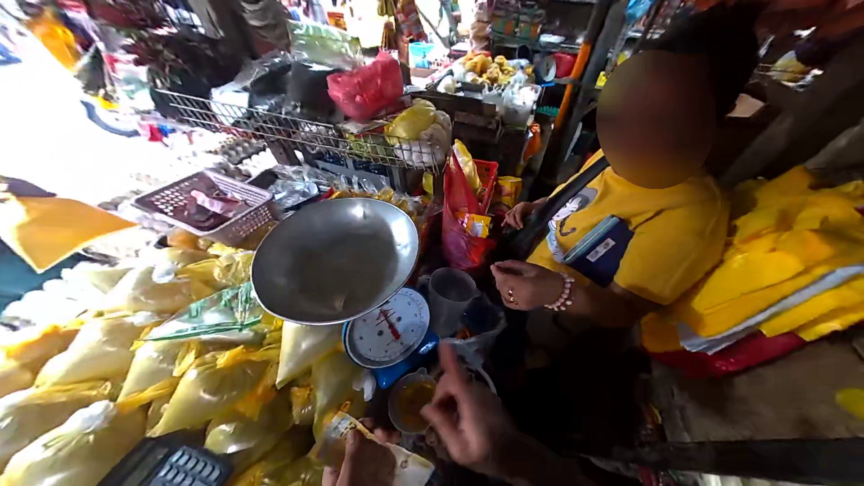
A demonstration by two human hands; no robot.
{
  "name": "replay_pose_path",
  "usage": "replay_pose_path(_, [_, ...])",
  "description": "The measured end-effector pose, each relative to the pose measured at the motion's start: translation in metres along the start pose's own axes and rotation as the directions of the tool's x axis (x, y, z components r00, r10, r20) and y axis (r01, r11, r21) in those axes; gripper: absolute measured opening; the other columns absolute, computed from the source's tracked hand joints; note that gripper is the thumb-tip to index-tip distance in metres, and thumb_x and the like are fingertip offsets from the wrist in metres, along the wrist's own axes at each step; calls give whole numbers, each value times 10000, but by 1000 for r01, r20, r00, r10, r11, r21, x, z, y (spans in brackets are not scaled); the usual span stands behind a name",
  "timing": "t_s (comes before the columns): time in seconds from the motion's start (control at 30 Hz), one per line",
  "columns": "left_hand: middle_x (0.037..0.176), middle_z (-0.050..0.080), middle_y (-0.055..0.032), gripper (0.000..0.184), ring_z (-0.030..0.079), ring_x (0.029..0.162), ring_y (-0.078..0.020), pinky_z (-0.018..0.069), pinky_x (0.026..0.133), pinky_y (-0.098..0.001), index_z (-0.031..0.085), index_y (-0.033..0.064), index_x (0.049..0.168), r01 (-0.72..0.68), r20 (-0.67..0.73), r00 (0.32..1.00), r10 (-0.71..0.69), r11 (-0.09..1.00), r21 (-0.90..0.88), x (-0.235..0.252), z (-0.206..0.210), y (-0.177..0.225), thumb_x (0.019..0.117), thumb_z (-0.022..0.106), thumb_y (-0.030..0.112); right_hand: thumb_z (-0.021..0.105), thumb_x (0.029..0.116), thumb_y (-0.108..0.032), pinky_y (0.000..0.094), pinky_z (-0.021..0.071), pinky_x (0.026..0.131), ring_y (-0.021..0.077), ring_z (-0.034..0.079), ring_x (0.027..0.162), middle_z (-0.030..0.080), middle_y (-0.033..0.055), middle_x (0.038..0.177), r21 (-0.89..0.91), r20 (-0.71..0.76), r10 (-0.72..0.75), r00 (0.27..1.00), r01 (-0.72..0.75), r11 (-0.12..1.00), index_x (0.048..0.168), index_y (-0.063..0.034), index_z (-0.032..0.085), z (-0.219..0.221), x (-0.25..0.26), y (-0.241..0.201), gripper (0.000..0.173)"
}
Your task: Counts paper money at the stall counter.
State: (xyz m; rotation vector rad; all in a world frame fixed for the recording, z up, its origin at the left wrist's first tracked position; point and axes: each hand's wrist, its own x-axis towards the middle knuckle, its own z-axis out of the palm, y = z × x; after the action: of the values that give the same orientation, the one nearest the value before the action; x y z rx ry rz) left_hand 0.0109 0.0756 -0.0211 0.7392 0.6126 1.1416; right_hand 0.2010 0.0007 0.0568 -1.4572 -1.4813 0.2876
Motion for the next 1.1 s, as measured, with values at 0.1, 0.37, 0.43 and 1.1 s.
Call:
replay_pose_path(0.1, [899, 730, -111, 306, 730, 749, -215, 643, 715, -399, 638, 44, 1137, 22, 51, 998, -22, 1000, -2, 22, -9, 13, 1107, 414, 249, 657, 979, -158, 270, 543, 556, 91, 585, 631, 600, -20, 789, -187, -468, -237, 851, 166, 968, 1510, -259, 356, -64, 24, -42, 619])
replay_pose_path(0.37, [1101, 735, -179, 384, 722, 1044, -277, 595, 942, -438, 590, -35, 1230, -24, 169, 985, 20, 999, 23, 45, 57, 9, 1089, 464, 299, 702, 974, -332, 365, 569, 1016, 131, 659, 1171, 675, 58, 1318, -36, 60, 213, 975, -211, 977, 1444, -96, 578, 13, 14, 1, 541])
replay_pose_path(0.43, [1171, 720, -212, 365, 694, 1129, -324, 561, 1014, -473, 597, -56, 1239, -96, 246, 964, 98, 995, -23, 48, 71, 6, 1085, 485, 256, 684, 968, -164, 333, 610, 904, 103, 712, 994, 747, 38, 1105, 223, 129, 333, 934, -355, 908, 1203, -61, 716, 27, 5, 18, 259])
replay_pose_path(1.1, [968, 719, -40, 183, 702, 872, -169, 605, 814, -354, 598, 57, 1164, -461, -382, 649, 658, 740, 490, -40, -51, 133, 1061, 469, 137, 423, 1104, -197, 264, 594, 578, 100, 688, 730, 691, 6, 927, 942, -23, 763, 645, -242, 233, 1161, -145, 566, -91, 65, 126, 162])
